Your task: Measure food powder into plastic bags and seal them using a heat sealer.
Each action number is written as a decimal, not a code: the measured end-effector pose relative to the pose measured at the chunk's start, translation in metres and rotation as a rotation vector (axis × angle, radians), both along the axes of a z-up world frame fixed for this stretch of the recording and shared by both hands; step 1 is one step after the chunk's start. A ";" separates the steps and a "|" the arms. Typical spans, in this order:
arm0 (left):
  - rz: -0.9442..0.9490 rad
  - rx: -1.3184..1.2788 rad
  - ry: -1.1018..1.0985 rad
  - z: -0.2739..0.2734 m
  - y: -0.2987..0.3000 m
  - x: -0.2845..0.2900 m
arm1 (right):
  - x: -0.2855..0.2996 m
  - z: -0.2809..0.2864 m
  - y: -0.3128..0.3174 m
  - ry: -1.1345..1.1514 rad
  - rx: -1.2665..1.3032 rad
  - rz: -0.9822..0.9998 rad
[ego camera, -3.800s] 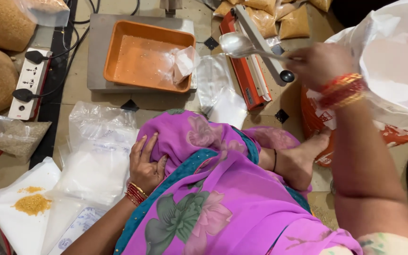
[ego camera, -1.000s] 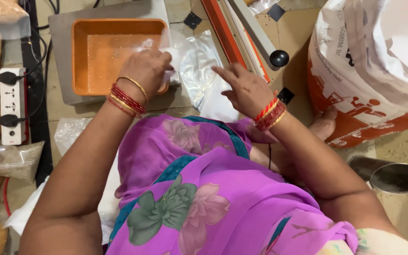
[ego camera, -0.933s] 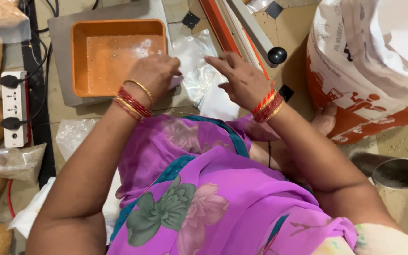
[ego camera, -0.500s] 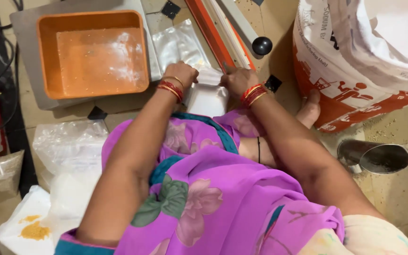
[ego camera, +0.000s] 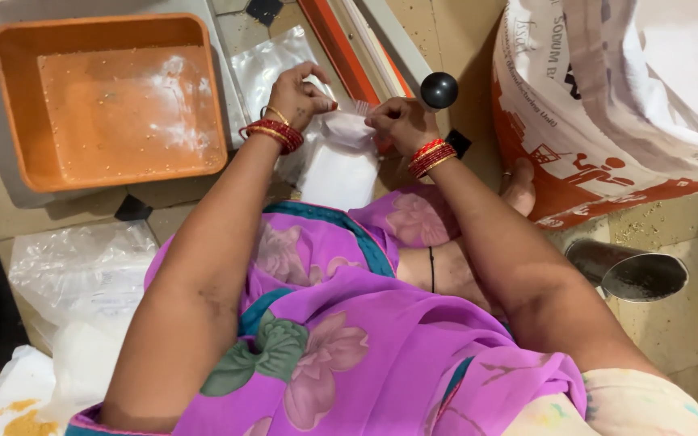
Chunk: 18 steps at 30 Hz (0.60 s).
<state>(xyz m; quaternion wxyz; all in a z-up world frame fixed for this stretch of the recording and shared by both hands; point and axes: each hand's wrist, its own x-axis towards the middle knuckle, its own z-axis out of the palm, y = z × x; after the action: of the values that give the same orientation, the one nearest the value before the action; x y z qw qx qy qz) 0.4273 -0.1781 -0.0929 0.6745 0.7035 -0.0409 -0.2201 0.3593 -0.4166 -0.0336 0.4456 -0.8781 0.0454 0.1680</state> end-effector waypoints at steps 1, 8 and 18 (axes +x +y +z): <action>-0.004 -0.005 -0.002 0.001 -0.010 0.005 | 0.002 -0.004 -0.003 -0.002 -0.005 -0.004; 0.395 0.176 -0.108 -0.005 -0.065 -0.001 | 0.016 -0.046 -0.026 -0.210 0.250 -0.256; 0.361 -0.022 0.708 -0.061 -0.091 -0.061 | 0.020 -0.077 -0.048 -0.068 0.544 -0.395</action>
<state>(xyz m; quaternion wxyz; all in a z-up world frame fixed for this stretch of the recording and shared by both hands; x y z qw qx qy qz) 0.3659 -0.2688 -0.1542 0.6823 0.5728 0.3161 -0.3263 0.3788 -0.4649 -0.1110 0.6889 -0.7063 0.1534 0.0551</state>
